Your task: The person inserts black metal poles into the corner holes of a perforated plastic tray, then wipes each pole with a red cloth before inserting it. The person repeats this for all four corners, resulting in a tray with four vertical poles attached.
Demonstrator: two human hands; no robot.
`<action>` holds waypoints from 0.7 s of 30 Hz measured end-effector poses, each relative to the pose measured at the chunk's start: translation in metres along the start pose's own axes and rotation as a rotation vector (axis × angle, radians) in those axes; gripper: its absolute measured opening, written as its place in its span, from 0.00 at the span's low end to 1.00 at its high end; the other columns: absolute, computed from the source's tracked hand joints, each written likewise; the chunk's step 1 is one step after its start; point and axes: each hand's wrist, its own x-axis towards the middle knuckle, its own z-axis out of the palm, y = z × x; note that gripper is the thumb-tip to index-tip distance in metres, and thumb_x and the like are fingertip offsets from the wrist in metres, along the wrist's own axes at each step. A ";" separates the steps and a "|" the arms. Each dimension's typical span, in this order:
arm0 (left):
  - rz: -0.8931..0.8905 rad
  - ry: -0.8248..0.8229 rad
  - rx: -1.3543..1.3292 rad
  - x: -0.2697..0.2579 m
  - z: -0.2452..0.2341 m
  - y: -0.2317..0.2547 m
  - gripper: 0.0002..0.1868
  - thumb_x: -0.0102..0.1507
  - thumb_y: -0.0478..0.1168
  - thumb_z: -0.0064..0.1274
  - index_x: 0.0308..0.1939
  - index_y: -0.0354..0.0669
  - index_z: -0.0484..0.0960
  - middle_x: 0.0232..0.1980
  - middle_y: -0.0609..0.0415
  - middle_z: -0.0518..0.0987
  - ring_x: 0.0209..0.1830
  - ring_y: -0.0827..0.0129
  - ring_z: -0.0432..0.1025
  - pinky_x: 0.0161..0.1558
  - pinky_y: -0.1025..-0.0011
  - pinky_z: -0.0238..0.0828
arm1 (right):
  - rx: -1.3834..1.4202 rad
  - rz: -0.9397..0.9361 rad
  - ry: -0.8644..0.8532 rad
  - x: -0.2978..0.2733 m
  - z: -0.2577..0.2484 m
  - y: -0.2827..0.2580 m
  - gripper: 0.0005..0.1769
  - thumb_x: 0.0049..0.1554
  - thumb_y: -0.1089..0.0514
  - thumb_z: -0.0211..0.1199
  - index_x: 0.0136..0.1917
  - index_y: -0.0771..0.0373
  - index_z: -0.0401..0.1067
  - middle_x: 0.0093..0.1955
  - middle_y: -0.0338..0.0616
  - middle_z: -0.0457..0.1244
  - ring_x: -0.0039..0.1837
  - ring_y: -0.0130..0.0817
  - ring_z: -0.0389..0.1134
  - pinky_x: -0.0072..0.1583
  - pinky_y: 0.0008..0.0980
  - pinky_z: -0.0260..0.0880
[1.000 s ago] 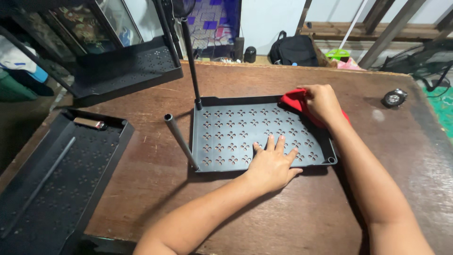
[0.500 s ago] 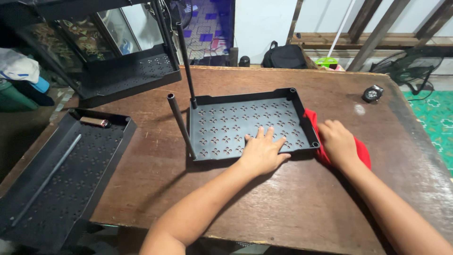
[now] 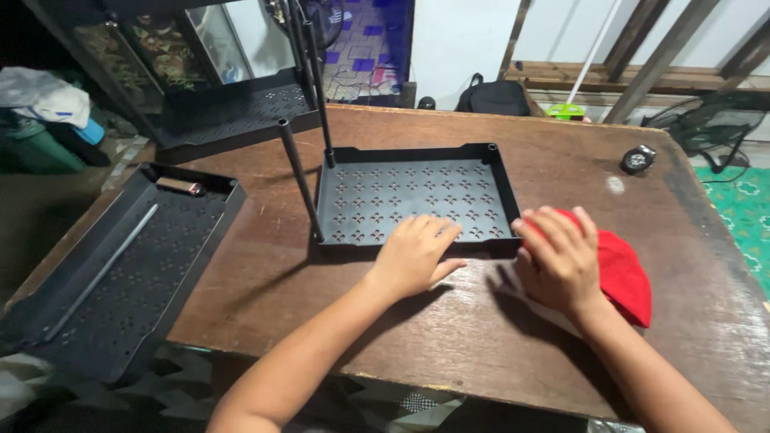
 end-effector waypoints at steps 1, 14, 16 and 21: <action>0.024 -0.002 -0.064 -0.009 -0.011 0.000 0.24 0.63 0.54 0.57 0.54 0.40 0.82 0.50 0.51 0.81 0.49 0.57 0.73 0.46 0.59 0.70 | 0.053 -0.058 -0.013 0.000 0.001 -0.007 0.22 0.50 0.57 0.70 0.59 0.60 0.75 0.60 0.47 0.67 0.66 0.45 0.67 0.74 0.53 0.54; -0.602 0.229 0.504 -0.164 -0.156 -0.112 0.08 0.64 0.45 0.59 0.34 0.46 0.83 0.35 0.49 0.80 0.38 0.49 0.74 0.40 0.51 0.71 | 0.445 -0.675 -0.151 0.015 0.046 -0.082 0.23 0.49 0.52 0.69 0.57 0.61 0.77 0.59 0.50 0.66 0.64 0.47 0.67 0.72 0.61 0.56; -0.785 0.126 0.594 -0.192 -0.176 -0.139 0.10 0.65 0.48 0.58 0.43 0.46 0.84 0.46 0.48 0.81 0.50 0.48 0.74 0.48 0.47 0.70 | 0.511 -0.766 -0.139 0.035 0.058 -0.108 0.22 0.49 0.51 0.68 0.56 0.63 0.76 0.58 0.51 0.66 0.64 0.48 0.67 0.73 0.62 0.56; -1.237 -0.182 0.623 -0.244 -0.198 -0.193 0.30 0.60 0.57 0.61 0.58 0.40 0.80 0.62 0.39 0.75 0.64 0.42 0.66 0.60 0.42 0.64 | 0.681 -0.928 -0.041 0.094 0.099 -0.190 0.20 0.53 0.53 0.69 0.56 0.63 0.74 0.57 0.50 0.65 0.63 0.47 0.66 0.74 0.62 0.56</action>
